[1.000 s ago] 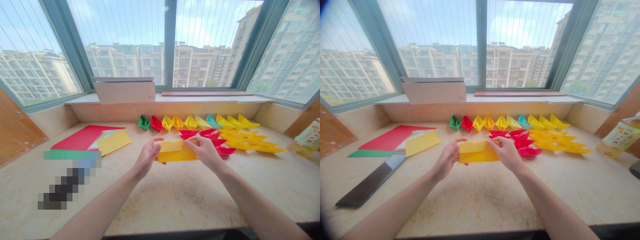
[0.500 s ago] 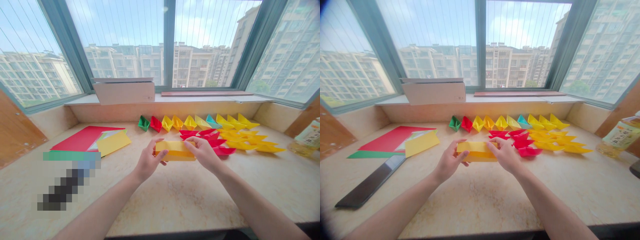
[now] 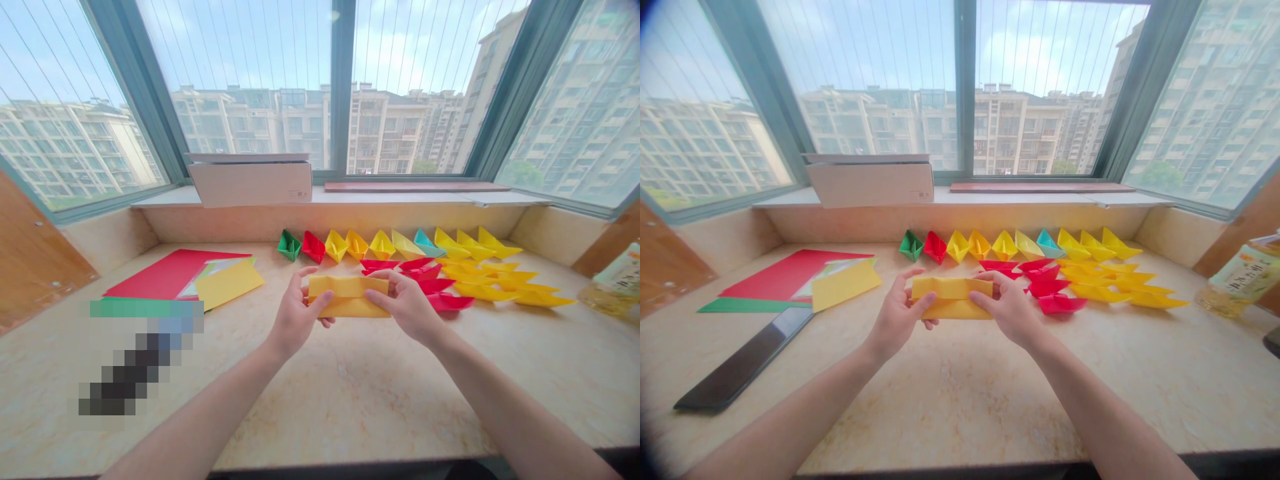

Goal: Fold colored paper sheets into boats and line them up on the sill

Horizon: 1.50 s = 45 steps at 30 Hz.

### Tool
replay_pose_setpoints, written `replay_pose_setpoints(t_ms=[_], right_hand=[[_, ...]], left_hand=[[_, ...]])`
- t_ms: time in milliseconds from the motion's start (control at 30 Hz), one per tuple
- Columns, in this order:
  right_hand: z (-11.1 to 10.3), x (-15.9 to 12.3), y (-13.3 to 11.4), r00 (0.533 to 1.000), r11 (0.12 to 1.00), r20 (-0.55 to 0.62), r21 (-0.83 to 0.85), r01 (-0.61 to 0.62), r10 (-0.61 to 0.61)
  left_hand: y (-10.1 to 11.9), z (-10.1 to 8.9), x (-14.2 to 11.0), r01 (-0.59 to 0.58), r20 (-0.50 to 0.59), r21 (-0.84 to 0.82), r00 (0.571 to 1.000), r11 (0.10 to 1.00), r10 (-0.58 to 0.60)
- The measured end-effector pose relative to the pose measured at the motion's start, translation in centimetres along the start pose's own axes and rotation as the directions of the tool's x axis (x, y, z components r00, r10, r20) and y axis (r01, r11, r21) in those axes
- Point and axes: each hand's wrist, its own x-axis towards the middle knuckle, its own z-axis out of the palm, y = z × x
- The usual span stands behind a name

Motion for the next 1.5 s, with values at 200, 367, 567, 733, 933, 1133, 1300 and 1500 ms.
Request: replay_pose_setpoints(t_ms=[200,367,567,733,933,1133,1300,1500], right_hand=[[0.0,0.1,0.2,0.998,0.999,-0.062,0.038,0.023,-0.021],[-0.3,0.1,0.0,1.000,0.998,-0.015,0.059,0.009,-0.008],[-0.3,0.0,-0.3,0.998,0.996,0.043,0.073,-0.058,0.054],[-0.7,0.0,-0.1,0.996,0.998,0.072,0.022,-0.057,0.056],[-0.9,0.2,-0.5,0.998,0.996,0.058,0.077,-0.034,0.029],[-1.8,0.3,-0.9,0.988,0.989,0.157,0.148,-0.012,-0.012],[-2.8,0.4,-0.5,0.978,0.991,0.210,0.136,-0.009,-0.020],[-2.6,0.1,-0.7,0.979,0.985,0.204,0.170,-0.032,-0.003]], left_hand=[[0.3,0.1,0.0,0.008,0.025,-0.080,1.000,0.997,-0.006],[0.1,-0.2,0.2,0.023,0.027,-0.058,0.999,0.998,-0.022],[0.2,-0.3,0.2,0.027,0.024,-0.014,0.999,1.000,-0.027],[0.2,-0.4,0.2,0.072,0.092,0.020,0.993,0.997,-0.073],[0.0,-0.6,0.5,0.106,0.156,-0.044,0.983,0.993,-0.098],[0.0,-1.0,0.5,0.097,0.201,-0.151,0.977,0.984,-0.065],[0.2,-1.3,0.2,0.111,0.255,-0.192,0.965,0.975,-0.060],[0.6,-1.3,0.1,0.128,0.228,-0.231,0.971,0.965,-0.074]])
